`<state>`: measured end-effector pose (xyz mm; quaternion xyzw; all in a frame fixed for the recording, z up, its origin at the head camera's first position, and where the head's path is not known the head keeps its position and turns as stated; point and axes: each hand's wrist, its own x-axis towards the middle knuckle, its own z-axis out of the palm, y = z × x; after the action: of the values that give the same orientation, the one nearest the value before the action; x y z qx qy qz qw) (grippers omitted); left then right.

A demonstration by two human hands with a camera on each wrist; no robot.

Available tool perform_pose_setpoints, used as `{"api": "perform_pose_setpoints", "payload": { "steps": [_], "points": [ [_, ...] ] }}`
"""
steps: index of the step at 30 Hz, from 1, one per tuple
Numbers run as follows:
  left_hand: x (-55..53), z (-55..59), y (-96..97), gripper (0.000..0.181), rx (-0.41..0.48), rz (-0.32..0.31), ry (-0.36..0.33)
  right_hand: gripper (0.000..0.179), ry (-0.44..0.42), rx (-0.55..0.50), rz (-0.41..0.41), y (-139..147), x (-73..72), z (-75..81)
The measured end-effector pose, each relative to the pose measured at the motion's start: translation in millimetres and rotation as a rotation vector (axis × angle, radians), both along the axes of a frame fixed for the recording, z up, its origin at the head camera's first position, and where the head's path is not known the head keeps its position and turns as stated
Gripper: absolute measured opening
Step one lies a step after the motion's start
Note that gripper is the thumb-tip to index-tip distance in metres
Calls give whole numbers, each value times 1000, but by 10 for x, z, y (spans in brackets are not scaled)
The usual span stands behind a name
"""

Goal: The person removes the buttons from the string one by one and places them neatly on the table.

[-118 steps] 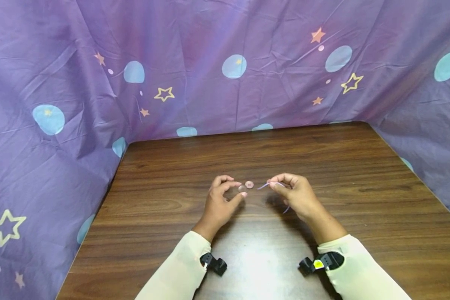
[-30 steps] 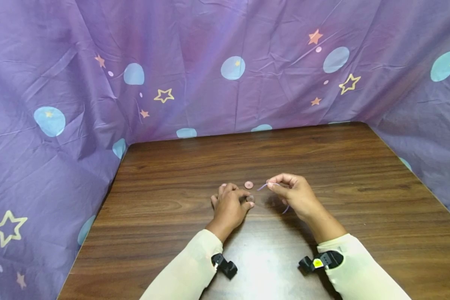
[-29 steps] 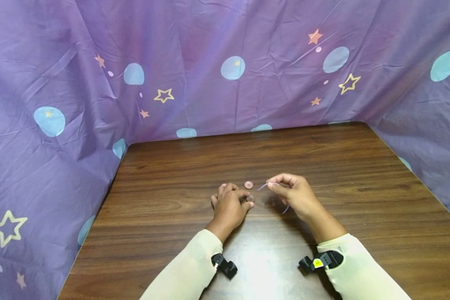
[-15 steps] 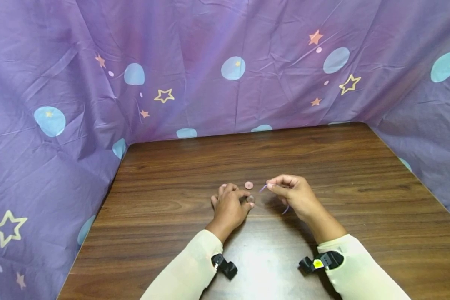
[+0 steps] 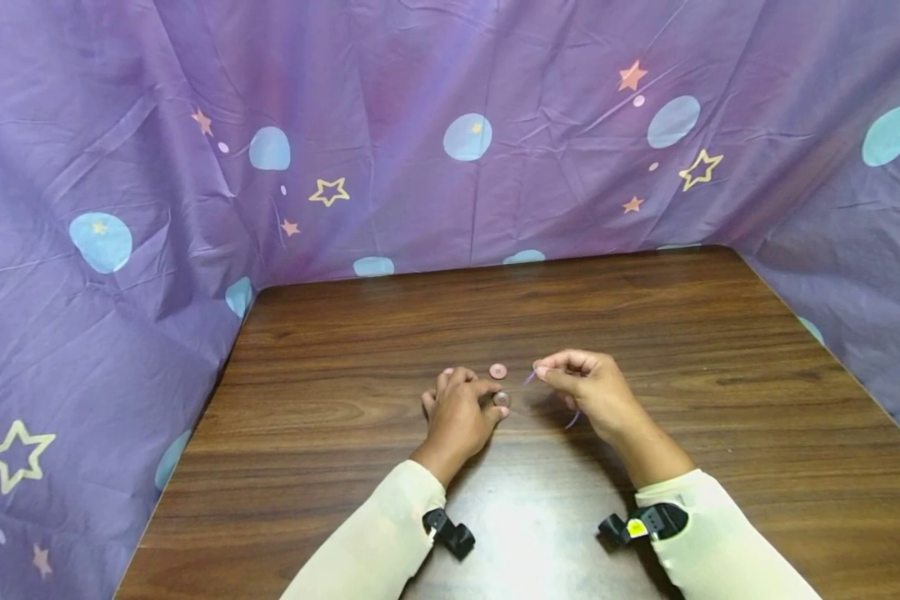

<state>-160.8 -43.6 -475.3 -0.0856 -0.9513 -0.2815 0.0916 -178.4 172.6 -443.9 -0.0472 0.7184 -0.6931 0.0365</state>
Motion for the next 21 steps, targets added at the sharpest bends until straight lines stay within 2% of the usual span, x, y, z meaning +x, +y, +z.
{"api": "perform_pose_setpoints", "payload": {
  "steps": [2,7,10,17,21],
  "points": [
    [4,3,-2,33,1,1,1,6,-19,0,-10,1,4,11],
    [13,10,-11,36,21,0,-2,28,-76,-27,-6,5,5,30],
    [19,12,-21,38,44,-4,0,33,-79,-51,10,4,-1,30],
    [32,14,-38,45,47,7,47,17,-57,-71,59,1,-3,38],
    [49,42,-39,53,58,36,63,41,-54,-32,71,-5,12,70]
  ]
}}
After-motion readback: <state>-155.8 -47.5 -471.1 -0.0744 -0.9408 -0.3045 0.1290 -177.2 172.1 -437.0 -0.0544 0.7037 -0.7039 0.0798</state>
